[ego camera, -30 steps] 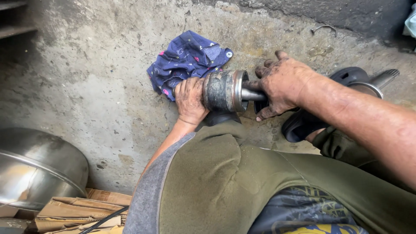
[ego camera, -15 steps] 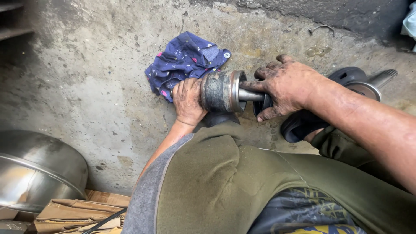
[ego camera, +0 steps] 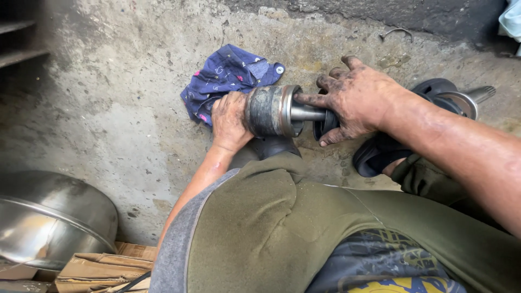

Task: Assembling and greasing a constant velocity (CV) joint on a drive axle.

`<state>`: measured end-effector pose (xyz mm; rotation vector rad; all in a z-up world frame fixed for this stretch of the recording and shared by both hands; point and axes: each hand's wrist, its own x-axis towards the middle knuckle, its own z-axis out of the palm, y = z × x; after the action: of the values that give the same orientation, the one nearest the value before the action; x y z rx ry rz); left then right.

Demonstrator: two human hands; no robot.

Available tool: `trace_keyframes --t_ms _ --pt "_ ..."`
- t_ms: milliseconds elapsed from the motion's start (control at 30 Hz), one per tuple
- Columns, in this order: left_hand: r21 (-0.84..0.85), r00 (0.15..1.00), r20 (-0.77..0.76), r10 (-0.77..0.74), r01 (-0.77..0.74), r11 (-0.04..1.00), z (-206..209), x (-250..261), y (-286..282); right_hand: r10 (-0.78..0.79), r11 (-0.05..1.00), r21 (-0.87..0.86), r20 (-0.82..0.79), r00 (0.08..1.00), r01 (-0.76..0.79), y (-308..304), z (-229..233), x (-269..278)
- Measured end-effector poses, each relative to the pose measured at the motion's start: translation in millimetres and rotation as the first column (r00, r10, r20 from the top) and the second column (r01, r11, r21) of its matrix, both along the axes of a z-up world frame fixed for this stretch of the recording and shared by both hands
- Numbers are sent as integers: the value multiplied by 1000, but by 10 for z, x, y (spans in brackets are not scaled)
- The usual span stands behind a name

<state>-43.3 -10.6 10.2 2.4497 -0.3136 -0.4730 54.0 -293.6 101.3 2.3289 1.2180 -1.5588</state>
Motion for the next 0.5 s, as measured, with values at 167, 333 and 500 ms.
trace_keyframes --t_ms 167,333,500 --pt "-56 996 -68 -66 62 996 11 195 36 51 990 -127 -50 997 -57 119 141 142" --pt "-147 983 -159 -92 68 987 -114 275 100 -77 994 -80 28 997 79 -168 -37 96" --pt "-145 961 -268 -65 26 989 -10 434 25 -278 961 22 15 961 277 -167 -102 90"
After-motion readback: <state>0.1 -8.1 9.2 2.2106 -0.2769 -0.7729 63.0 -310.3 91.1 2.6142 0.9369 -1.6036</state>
